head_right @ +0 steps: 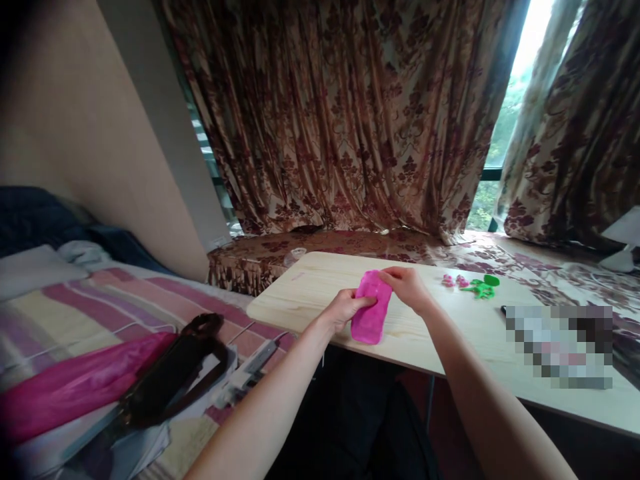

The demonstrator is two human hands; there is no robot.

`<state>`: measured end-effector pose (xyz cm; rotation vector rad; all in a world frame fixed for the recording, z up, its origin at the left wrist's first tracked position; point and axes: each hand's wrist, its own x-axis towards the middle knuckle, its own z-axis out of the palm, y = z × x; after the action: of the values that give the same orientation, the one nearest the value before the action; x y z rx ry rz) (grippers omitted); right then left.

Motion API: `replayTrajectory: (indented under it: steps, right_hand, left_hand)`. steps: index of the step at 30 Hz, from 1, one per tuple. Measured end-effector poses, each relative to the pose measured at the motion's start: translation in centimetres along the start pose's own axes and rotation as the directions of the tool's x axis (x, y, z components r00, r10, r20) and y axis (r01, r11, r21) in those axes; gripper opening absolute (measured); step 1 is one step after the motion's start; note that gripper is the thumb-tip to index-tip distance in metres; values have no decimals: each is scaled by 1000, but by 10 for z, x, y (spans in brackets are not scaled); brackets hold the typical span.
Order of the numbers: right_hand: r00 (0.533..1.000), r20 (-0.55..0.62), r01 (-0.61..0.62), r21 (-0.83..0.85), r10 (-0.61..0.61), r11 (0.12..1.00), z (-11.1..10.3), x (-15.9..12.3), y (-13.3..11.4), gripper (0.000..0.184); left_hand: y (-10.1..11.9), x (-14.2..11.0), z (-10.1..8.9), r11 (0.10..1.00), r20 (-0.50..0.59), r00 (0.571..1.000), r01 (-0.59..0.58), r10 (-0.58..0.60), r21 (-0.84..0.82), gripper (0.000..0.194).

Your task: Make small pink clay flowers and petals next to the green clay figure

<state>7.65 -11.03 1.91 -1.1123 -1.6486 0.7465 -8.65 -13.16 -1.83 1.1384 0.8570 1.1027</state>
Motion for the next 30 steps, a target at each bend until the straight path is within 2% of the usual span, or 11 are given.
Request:
replayTrajectory:
  steps: [5, 9, 12, 15, 24, 30]
  right_hand:
    - [998, 24, -61, 50, 60, 997, 3, -4, 8, 49]
    - [994, 68, -88, 26, 86, 996, 1, -14, 12, 41]
    - [997, 9, -71, 25, 71, 997, 3, -18, 13, 36]
    - [996, -41, -73, 47, 75, 996, 5, -19, 13, 41]
    - [997, 73, -43, 104, 35, 994, 2, -29, 11, 35]
    - [998, 55, -22, 103, 16, 994, 9, -32, 14, 34]
  left_hand:
    - [-2, 5, -2, 1000, -97, 995, -25, 25, 2, 27]
    - [-3, 10, -4, 998, -164, 984, -62, 63, 10, 25]
    - [-5, 13, -5, 997, -161, 984, -76, 75, -4, 25]
    - [-7, 16, -5, 997, -159, 985, -72, 66, -29, 25]
    - [-2, 11, 7, 988, -61, 998, -22, 12, -156, 40]
    - [-3, 15, 17, 964, -146, 988, -80, 44, -255, 34]
